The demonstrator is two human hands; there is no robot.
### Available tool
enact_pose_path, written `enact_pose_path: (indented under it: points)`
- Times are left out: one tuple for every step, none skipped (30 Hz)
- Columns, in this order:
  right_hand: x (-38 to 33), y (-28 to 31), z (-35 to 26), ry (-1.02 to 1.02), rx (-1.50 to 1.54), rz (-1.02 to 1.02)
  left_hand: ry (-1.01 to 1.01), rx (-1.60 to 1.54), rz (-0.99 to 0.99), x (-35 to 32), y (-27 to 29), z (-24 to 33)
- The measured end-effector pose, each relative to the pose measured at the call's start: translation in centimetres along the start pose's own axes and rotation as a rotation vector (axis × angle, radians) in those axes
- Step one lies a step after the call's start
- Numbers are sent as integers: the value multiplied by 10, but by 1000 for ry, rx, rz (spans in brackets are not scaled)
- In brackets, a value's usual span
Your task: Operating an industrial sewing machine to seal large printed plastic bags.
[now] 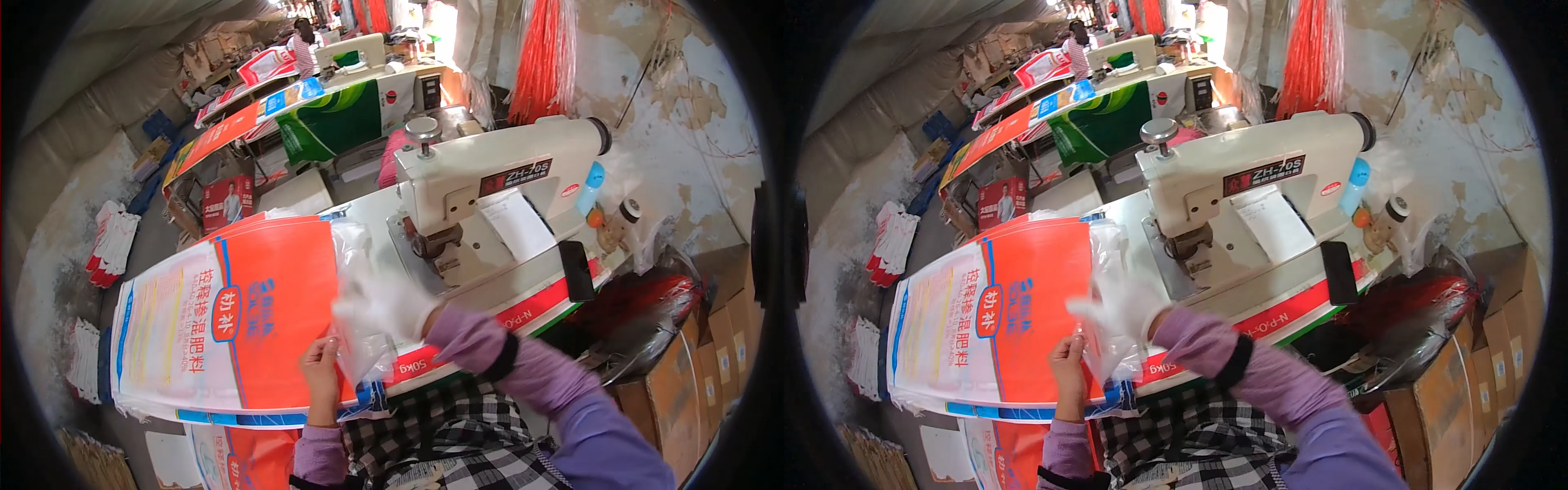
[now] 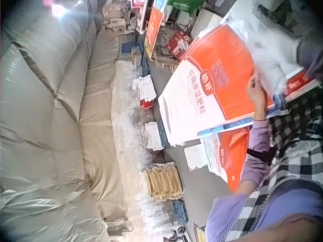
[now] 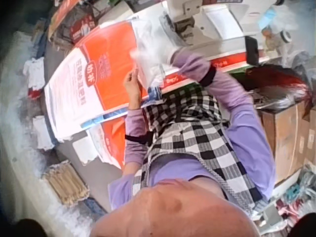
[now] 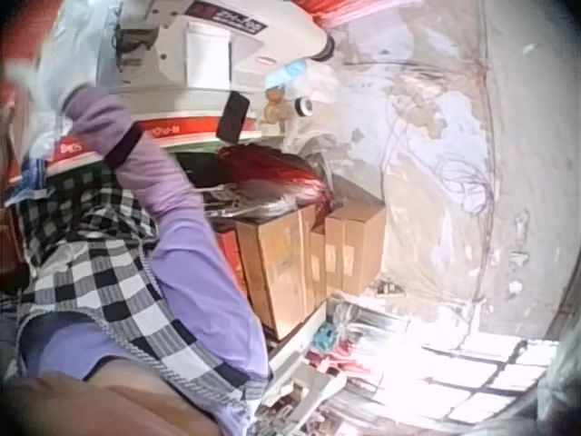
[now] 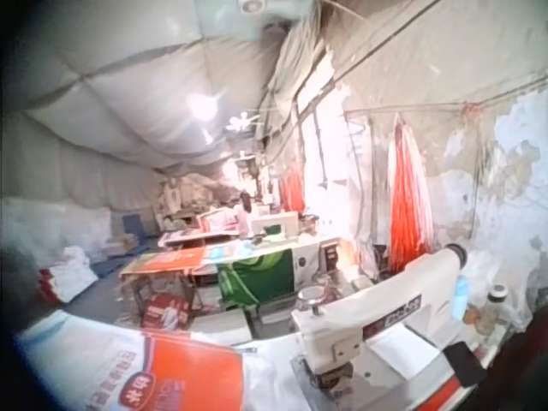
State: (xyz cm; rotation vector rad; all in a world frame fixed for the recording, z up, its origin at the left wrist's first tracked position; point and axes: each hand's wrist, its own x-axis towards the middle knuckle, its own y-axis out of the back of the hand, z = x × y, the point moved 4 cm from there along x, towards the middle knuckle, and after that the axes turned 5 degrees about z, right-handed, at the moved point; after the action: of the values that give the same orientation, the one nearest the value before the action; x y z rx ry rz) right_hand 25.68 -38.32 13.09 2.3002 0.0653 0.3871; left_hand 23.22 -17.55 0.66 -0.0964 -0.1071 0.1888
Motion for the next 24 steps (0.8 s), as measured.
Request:
enact_pose_path:
  points:
    - [-18,-28,1,31,87,56,-15,28,-77,-3,-6,2]
    - [-30,-70,18,-202,180,-295,-21,36,-84,-4,-7,6]
    - [-47,-106,23,-72,323,-214,20,52,-119,-8,-8,10]
    - [-56,-129,23,71,465,-137,55,72,-140,-10,-7,13]
    - [-62,-129,17,79,477,-141,27,115,-118,-10,0,17]
    - [-73,-124,16,-244,765,-180,28,125,-113,-12,3,23]
    - [-87,-124,21,-579,1038,-214,-33,110,-35,-15,4,33]
    - [-93,-129,28,-580,1042,-216,-94,92,42,-18,4,38]
    - [-100,-137,42,-666,1118,-196,-93,60,82,-25,5,32]
    - [-107,-149,55,-756,1194,-177,-91,66,85,-28,7,26]
    - [-112,-162,73,-818,1165,-142,-85,-127,180,-28,13,18]
    - [-116,-161,80,-822,1169,-151,-80,-318,281,-29,22,12]
    - [-114,-144,89,-559,437,-93,-75,-310,288,-27,27,14]
    - [-108,-131,87,-254,-278,-33,-71,-329,252,-22,33,18]
    - [-100,-116,82,-252,-274,-49,-65,-348,221,-23,37,21]
    - [-87,-75,57,-60,-201,362,-59,-342,233,-27,39,23]
    - [-87,-46,33,137,-116,772,-73,-214,117,-28,37,28]
    - [-89,-41,17,137,-115,768,-85,-92,-6,-28,30,31]
    - [-87,-53,1,123,152,375,-77,-36,-98,-28,21,36]
    - [-88,-71,-11,103,413,-23,-64,-31,-96,-29,8,38]
    - [-91,-78,-14,84,419,-26,88,-300,-28,-33,-21,51]
    - [-91,-88,-7,-162,540,3,227,-564,62,-39,-32,56]
    - [-93,-101,-1,-413,654,29,230,-553,78,-34,-19,28]
    - [-91,-114,-13,-398,664,-5,-13,-129,31,-27,7,-6]
